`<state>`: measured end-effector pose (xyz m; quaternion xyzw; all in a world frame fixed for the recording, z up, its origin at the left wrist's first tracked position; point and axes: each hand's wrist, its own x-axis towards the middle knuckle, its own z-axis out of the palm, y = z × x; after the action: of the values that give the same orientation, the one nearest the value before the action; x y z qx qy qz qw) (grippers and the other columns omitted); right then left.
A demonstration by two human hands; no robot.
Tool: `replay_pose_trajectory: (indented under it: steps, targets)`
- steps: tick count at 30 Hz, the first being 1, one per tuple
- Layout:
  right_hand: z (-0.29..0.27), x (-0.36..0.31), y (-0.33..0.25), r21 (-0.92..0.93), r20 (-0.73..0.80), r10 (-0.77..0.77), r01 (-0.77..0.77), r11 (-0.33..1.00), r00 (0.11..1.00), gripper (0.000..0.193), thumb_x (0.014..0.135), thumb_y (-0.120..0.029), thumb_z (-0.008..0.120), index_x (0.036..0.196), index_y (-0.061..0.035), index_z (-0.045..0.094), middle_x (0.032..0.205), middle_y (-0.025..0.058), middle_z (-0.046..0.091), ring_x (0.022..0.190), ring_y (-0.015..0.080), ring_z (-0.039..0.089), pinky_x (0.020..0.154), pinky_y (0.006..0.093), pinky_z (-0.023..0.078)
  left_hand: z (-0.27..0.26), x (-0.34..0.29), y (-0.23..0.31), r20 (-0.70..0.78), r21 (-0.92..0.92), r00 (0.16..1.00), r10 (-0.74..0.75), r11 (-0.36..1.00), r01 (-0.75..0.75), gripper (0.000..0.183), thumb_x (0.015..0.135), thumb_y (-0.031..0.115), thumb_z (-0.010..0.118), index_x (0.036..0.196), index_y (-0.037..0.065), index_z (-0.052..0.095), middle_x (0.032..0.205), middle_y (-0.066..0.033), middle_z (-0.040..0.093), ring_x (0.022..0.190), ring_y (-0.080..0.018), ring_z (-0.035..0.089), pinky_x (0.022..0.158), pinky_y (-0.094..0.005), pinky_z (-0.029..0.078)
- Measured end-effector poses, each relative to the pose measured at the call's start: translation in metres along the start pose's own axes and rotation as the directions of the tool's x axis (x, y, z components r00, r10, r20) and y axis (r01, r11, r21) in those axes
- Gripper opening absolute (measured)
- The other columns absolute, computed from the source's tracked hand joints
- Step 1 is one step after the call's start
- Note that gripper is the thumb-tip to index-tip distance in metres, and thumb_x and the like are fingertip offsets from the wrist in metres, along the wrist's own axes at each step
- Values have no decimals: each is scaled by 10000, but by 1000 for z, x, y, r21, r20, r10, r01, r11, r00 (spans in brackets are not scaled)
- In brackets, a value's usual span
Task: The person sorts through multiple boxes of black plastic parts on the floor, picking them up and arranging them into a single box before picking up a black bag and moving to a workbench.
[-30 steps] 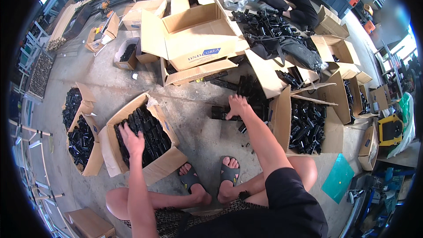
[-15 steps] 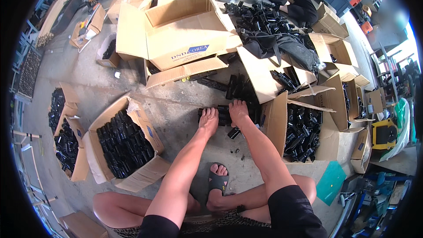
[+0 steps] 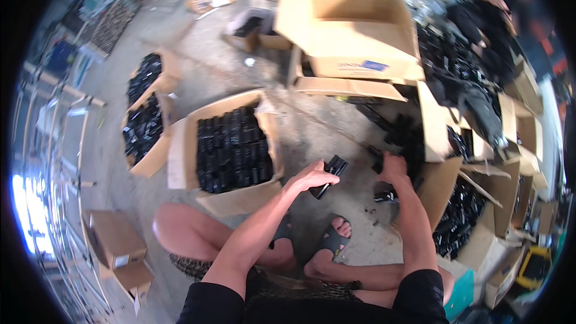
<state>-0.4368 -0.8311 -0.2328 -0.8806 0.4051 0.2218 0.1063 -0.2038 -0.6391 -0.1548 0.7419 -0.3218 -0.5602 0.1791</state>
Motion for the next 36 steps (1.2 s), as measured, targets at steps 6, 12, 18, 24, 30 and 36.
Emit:
replay_pose_trajectory:
  steps: [6,12,18,24,30,36]
  targets:
    - [-63,-9,-56,217,-71,11,5,976,997,648,517,-471,800,902,41,700,891,210,715,860,312,713,778,364,568,-120,-73,-67,-328,-231,944,32,966,-113,618,698,259,784,1123,-78,488,964,-139,643,826,-214,638,753,-323,516]
    - [-132,-15,-211,632,150,-289,133,763,946,574,569,-520,785,806,0,738,801,137,704,724,215,670,702,349,539,-153,-89,-153,-725,-140,652,-221,975,175,945,666,351,801,1266,-193,315,1145,-348,602,1100,-399,619,959,-375,494]
    - [-119,-10,-349,797,158,-333,79,599,930,748,607,-552,793,996,81,703,955,196,711,817,282,712,660,395,586,-136,-87,-168,-740,18,626,-244,924,382,833,708,347,808,1288,-91,402,1223,-323,551,1112,-401,607,919,-440,519]
    - [-49,-23,-417,575,78,-30,-21,818,997,920,846,-662,555,1283,145,481,1126,280,649,1009,361,673,866,408,548,-137,-104,-190,-793,239,604,81,953,186,494,884,285,655,1263,7,503,1247,-222,535,1175,-387,550,976,-458,471]
    - [-31,-31,-403,691,-143,-17,112,714,990,600,932,-473,537,1158,73,430,1143,313,597,1085,395,616,908,477,505,-97,-61,-218,-712,598,538,450,791,129,527,968,350,479,1401,51,445,1462,-153,435,1389,-475,274,1113,-608,246]
    - [-9,-54,-411,527,-390,-24,244,814,921,264,935,-163,475,1106,38,470,1169,275,533,1044,400,581,908,465,495,-105,-59,-221,-619,608,689,378,786,114,562,1004,391,414,1493,120,357,1574,-73,292,1470,-308,200,1184,-546,64]
